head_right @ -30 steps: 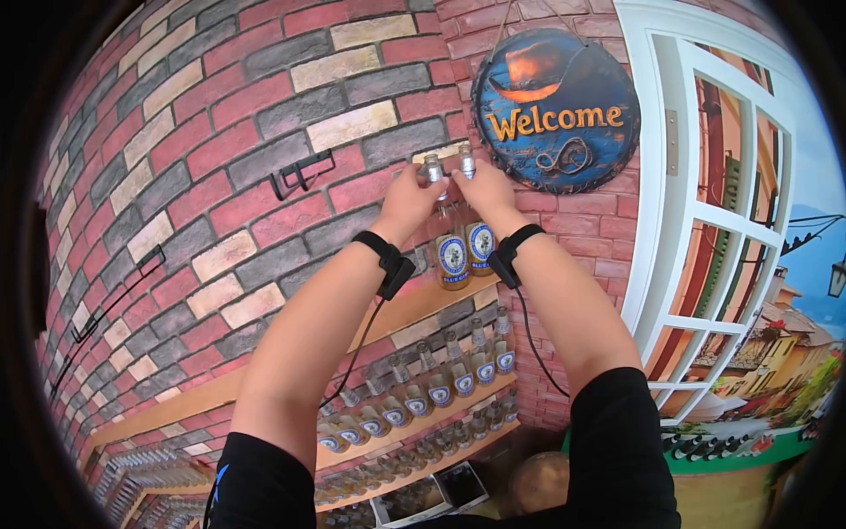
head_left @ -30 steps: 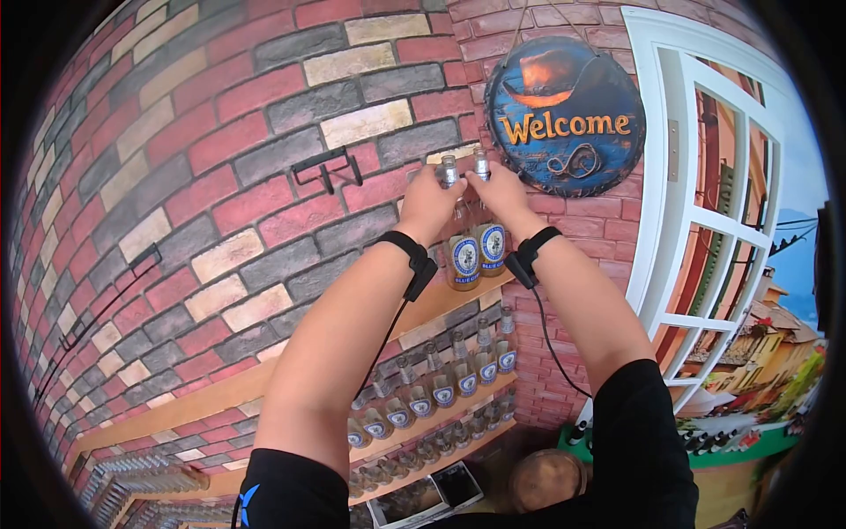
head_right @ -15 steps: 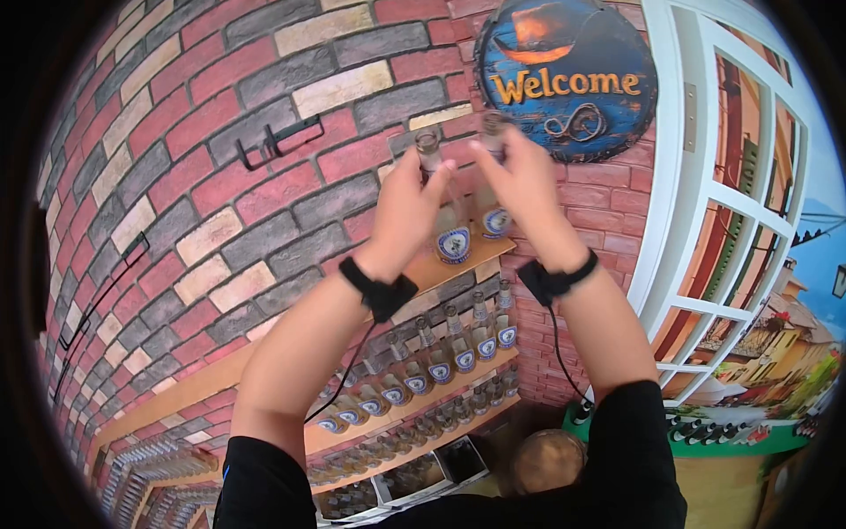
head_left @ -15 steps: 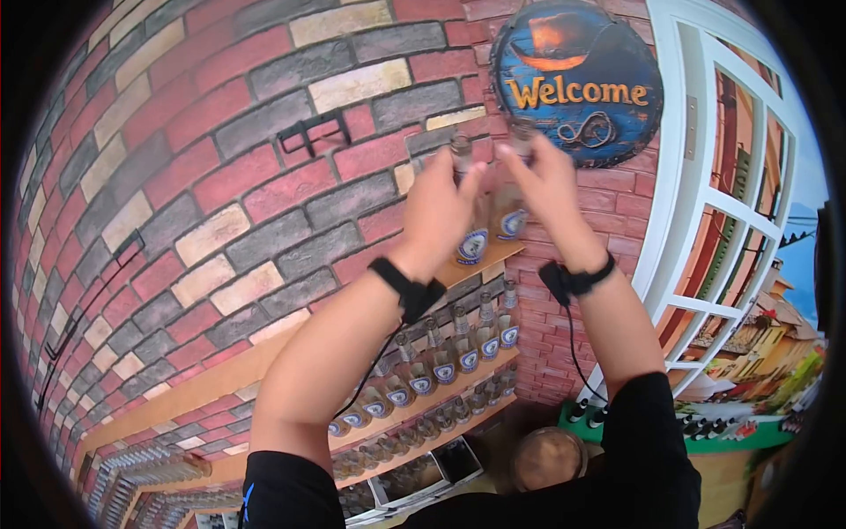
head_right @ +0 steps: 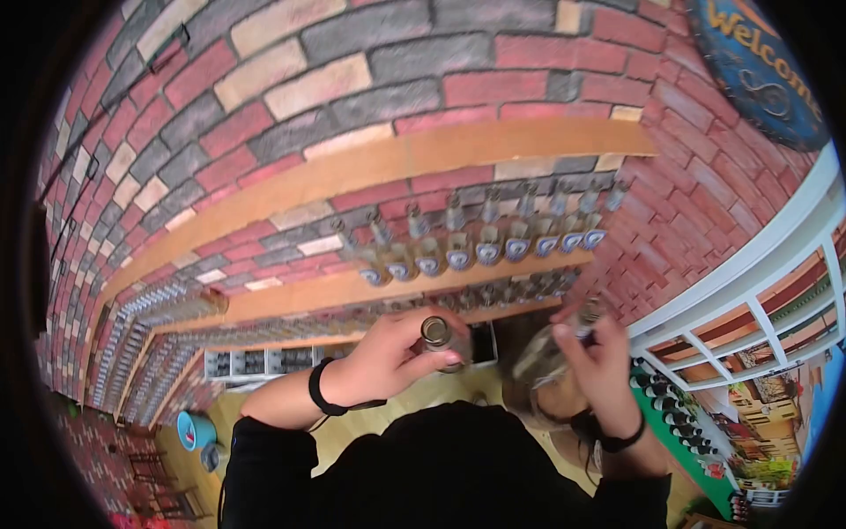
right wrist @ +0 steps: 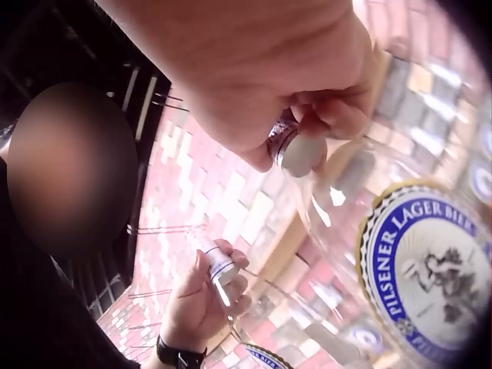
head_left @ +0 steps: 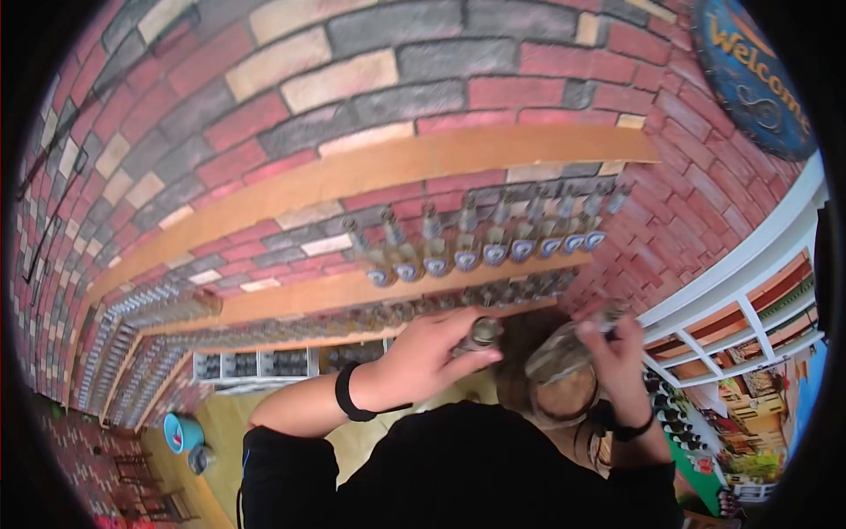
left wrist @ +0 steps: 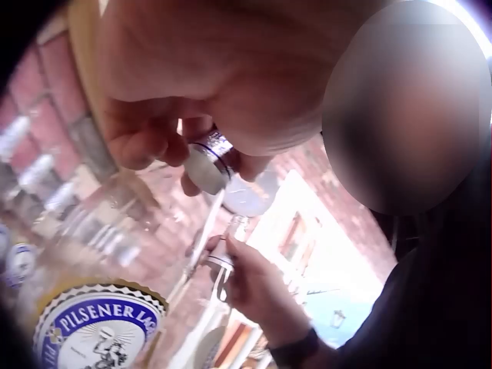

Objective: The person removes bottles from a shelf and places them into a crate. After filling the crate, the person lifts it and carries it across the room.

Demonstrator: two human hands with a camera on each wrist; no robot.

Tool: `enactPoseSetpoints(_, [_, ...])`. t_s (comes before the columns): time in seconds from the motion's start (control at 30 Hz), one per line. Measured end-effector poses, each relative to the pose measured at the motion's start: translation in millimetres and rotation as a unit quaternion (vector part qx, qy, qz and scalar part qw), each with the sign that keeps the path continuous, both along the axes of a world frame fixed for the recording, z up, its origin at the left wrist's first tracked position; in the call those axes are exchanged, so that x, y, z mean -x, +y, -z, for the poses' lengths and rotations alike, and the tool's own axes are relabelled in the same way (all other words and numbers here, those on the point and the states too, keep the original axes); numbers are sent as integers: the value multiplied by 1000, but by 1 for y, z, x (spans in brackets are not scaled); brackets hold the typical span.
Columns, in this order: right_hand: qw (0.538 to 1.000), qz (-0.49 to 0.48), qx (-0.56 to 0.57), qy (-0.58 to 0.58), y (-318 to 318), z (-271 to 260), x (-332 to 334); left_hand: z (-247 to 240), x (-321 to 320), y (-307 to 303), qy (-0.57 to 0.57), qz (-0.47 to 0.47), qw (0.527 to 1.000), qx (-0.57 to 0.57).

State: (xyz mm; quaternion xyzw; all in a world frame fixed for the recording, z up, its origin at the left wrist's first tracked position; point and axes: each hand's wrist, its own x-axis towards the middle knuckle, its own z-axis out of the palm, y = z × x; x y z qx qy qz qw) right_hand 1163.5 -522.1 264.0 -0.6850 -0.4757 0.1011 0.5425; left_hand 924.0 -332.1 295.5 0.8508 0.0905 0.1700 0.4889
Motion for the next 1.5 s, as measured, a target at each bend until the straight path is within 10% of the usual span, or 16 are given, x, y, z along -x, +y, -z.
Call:
enactPoseSetpoints(0.27, [978, -89, 176, 61, 96, 214, 89, 234, 101, 30, 64, -135, 973, -174])
enactPoseSetpoints(0.33, [981, -102, 139, -85, 119, 269, 107, 282, 114, 38, 72, -161, 975, -135])
enactPoseSetpoints(0.67, [973, -24, 219, 74, 184, 442, 146, 464, 116, 61, 39, -271, 960, -55])
enactPoseSetpoints(1.5, [926, 114, 335, 130, 250, 677, 131, 690, 5, 114, 140, -435, 870, 184])
